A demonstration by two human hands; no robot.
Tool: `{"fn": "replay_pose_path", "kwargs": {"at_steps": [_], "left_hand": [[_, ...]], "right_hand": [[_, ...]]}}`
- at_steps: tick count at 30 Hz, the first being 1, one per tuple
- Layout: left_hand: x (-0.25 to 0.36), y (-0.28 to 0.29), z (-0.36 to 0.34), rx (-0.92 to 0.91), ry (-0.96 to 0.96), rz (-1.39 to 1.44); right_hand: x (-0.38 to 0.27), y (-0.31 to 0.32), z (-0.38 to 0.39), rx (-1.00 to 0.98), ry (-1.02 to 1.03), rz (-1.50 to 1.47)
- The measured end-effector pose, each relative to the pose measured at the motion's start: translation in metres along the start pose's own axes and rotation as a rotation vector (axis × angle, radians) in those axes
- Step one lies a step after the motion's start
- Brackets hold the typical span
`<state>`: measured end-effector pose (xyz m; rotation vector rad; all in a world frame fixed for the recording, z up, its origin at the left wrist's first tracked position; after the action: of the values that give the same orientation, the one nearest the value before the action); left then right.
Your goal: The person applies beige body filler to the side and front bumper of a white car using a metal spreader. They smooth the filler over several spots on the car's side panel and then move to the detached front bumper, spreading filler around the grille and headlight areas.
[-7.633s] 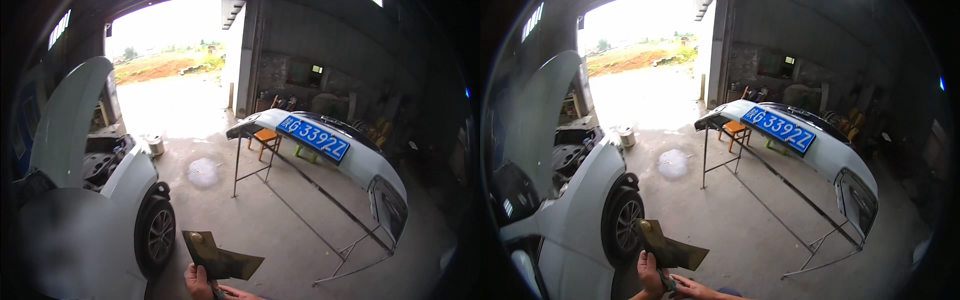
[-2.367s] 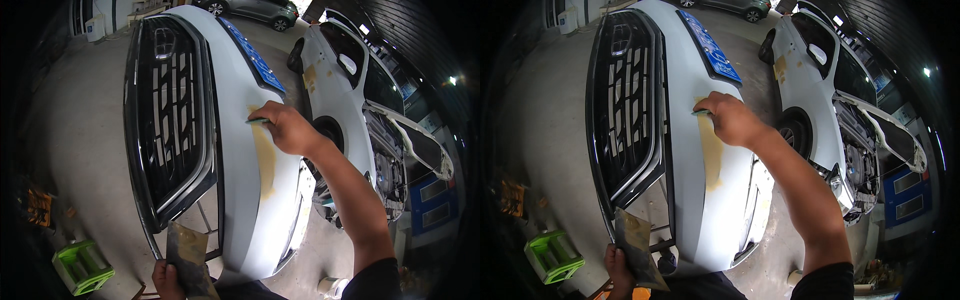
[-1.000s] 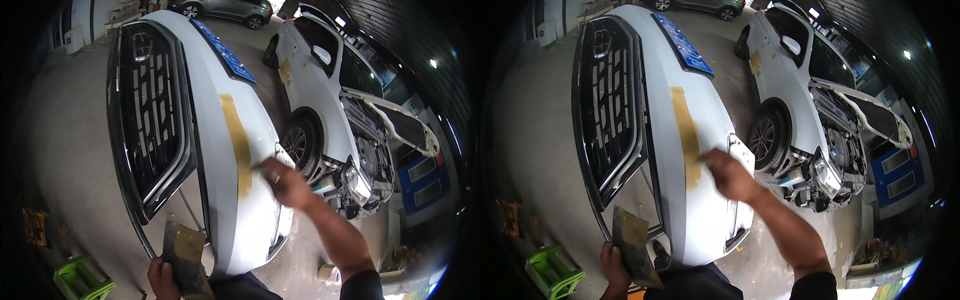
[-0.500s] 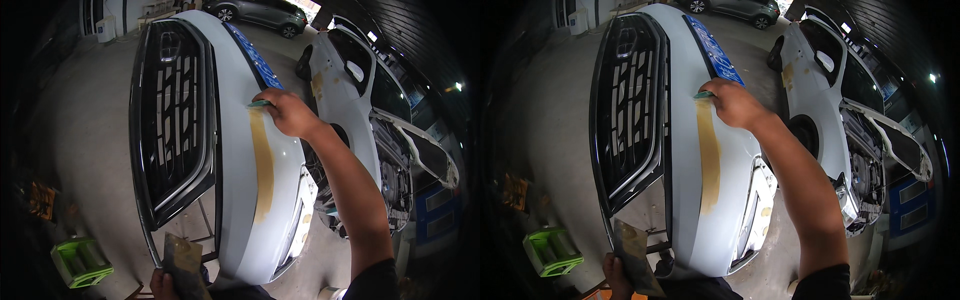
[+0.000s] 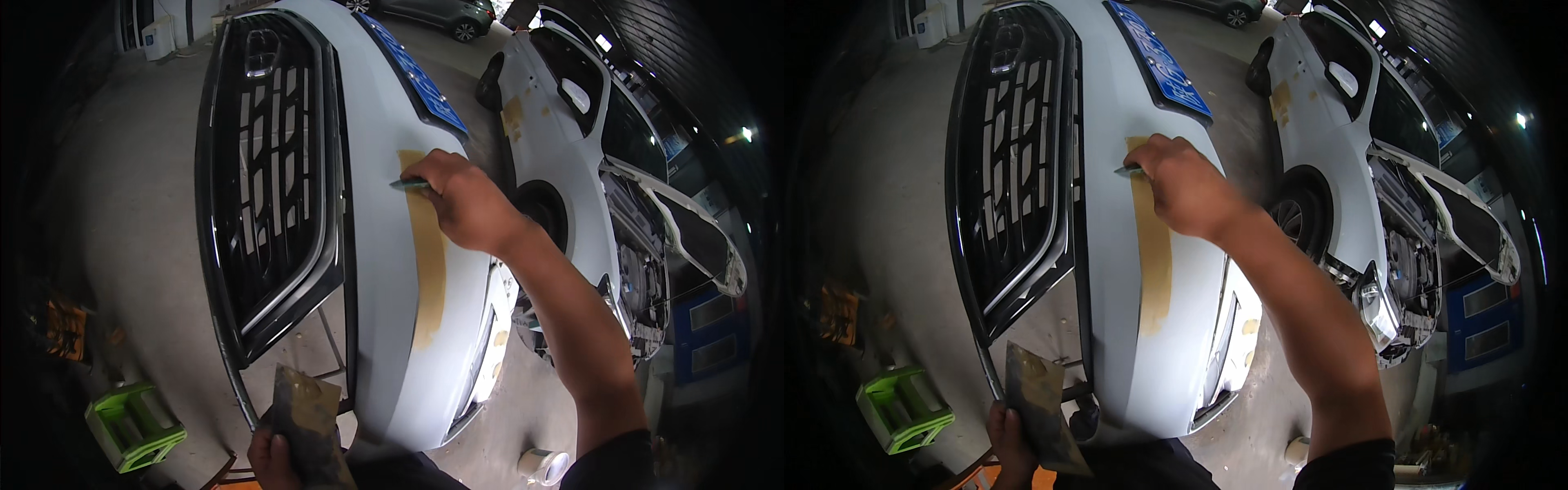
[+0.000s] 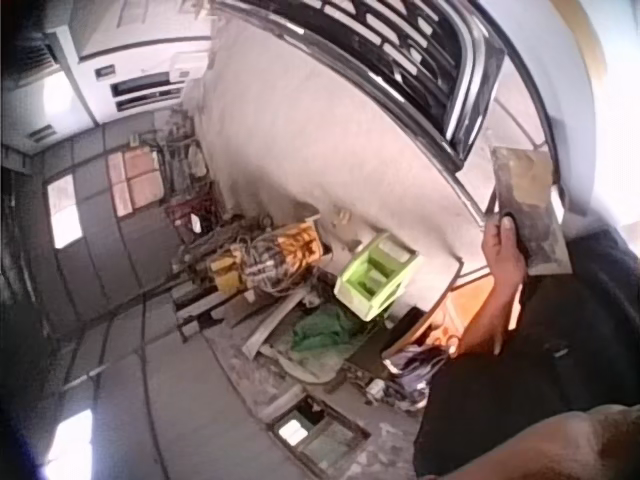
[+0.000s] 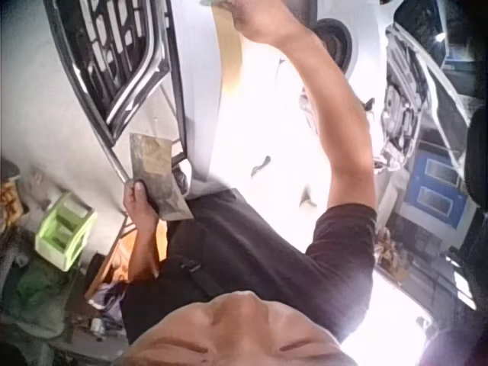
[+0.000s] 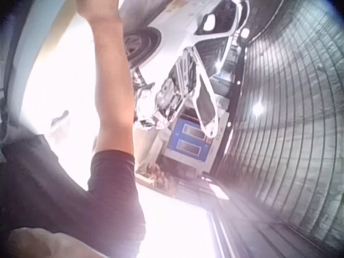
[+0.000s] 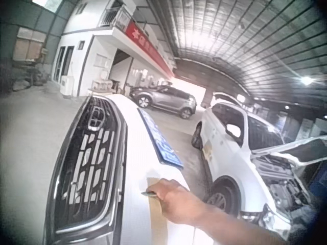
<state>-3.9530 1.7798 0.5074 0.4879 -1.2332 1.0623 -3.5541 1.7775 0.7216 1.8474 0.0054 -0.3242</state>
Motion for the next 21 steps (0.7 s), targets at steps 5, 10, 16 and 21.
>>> {"fn": "replay_pose_path", "kwargs": {"at_steps": [5, 10, 16, 21], "left_hand": [[0.002, 0.004, -0.002, -0.036, -0.022, -0.040], [0.005, 0.011, 0.000, -0.040, -0.039, -0.015], [0.000, 0.021, 0.003, -0.032, -0.015, 0.013], [0.000, 0.021, 0.001, -0.062, -0.033, 0.013]], "right_hand": [[-0.030, -0.003, 0.034, 0.013, 0.023, 0.013], [-0.047, -0.007, 0.068, 0.015, 0.014, 0.032], [-0.063, -0.024, 0.111, -0.016, -0.024, 0.035], [-0.088, -0.049, 0.158, 0.001, -0.066, 0.036]]}}
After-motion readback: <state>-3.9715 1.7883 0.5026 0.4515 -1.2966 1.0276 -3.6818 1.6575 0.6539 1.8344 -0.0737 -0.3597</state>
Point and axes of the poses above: each hand's wrist, its own z-axis away from the middle knuckle, its own y-axis out of the back of the hand, x = y × z, the point moved 9 cm from there along -z, towards the middle knuckle
